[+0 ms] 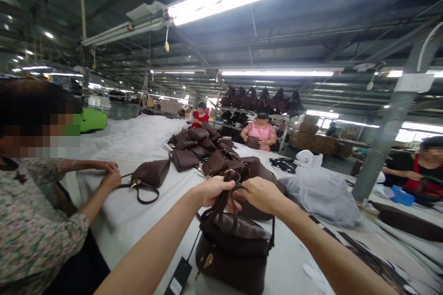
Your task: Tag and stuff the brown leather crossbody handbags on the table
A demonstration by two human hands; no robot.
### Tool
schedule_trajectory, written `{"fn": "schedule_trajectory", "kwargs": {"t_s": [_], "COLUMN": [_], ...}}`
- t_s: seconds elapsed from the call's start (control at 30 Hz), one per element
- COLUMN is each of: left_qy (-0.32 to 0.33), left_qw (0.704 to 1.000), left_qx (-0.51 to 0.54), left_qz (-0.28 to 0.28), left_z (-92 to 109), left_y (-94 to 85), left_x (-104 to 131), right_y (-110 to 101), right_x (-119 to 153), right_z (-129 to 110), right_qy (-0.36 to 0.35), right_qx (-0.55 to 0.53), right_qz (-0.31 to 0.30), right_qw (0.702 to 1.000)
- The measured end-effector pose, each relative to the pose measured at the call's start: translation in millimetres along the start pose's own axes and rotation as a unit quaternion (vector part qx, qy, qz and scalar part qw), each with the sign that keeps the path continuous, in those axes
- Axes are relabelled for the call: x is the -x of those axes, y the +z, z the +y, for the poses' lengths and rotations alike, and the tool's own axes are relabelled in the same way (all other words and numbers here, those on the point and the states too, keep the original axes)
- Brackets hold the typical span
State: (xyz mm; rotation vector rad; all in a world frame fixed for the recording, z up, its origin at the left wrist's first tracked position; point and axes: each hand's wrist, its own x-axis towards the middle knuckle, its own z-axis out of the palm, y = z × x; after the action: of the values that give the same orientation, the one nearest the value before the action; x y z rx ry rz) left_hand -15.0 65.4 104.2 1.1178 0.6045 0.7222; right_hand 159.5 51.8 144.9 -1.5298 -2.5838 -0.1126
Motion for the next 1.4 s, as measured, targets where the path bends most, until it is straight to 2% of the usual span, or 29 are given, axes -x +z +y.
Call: {"fn": "schedule_trajectory", "kwargs": {"t_s": [0.13, 0.2, 0.3, 0.37, 0.4, 0.47, 0.6, 0.67, 0.77, 0.8, 0.87, 0.93, 1.0, 1.1, 1.17, 1.27, 1.4], "left_qy": [-0.015, -0.035, -0.065, -0.08, -0.085, -0.079, -0.016, -0.011, -0.026, -0.027, -0.023, -0.026, -0.033, -0.047, -0.053, -0.06, -0.062], "left_qw": [0.998, 0.995, 0.983, 0.974, 0.971, 0.967, 0.947, 0.934, 0.936, 0.939, 0.948, 0.964, 0.978, 0.983, 0.982, 0.983, 0.984], "left_qx": [-0.06, -0.09, -0.164, -0.201, -0.21, -0.229, -0.313, -0.35, -0.349, -0.342, -0.316, -0.264, -0.207, -0.177, -0.18, -0.164, -0.152], "left_qz": [0.0, -0.018, -0.051, -0.069, -0.076, -0.081, -0.066, -0.063, -0.047, -0.035, -0.009, 0.002, 0.005, 0.024, 0.037, 0.052, 0.062], "left_z": [0, 3, 8, 12, 13, 14, 10, 5, -9, -14, -21, -25, -25, -24, -25, -26, -28], "left_y": [5.5, 6.3, 7.2, 9.9, 12.1, 17.3, 21.1, 17.1, 8.0, 5.2, 0.7, -2.0, -3.0, -2.9, -2.8, -3.3, -4.3], "left_x": [-2, -2, -3, -4, -5, -3, 5, 8, 9, 9, 6, 3, 1, 0, -1, -3, -3], "right_y": [-3, -7, -9, -7, -6, -3, 0, 1, 2, 3, 9, 21, 41, 84, 113, 146, 161], "right_x": [5, 10, 17, 20, 21, 24, 29, 34, 46, 54, 76, 107, 145, 202, 231, 257, 269], "right_z": [6, 12, 19, 20, 20, 21, 26, 32, 46, 53, 74, 98, 118, 130, 127, 119, 121], "right_qy": [0.01, -0.006, -0.105, -0.164, -0.171, -0.149, -0.113, -0.107, -0.11, -0.083, 0.031, 0.169, 0.237, 0.305, 0.345, 0.385, 0.386], "right_qx": [-0.025, -0.08, -0.168, -0.141, -0.103, -0.025, 0.06, 0.066, 0.008, -0.019, -0.053, -0.051, -0.049, -0.068, -0.067, -0.061, -0.077], "right_qz": [-0.018, 0.004, 0.047, 0.033, 0.02, 0.011, 0.048, 0.062, 0.09, 0.097, 0.084, 0.027, -0.054, -0.173, -0.209, -0.219, -0.191], "right_qw": [0.999, 0.997, 0.979, 0.976, 0.98, 0.988, 0.991, 0.99, 0.99, 0.992, 0.995, 0.984, 0.969, 0.934, 0.913, 0.894, 0.899]}}
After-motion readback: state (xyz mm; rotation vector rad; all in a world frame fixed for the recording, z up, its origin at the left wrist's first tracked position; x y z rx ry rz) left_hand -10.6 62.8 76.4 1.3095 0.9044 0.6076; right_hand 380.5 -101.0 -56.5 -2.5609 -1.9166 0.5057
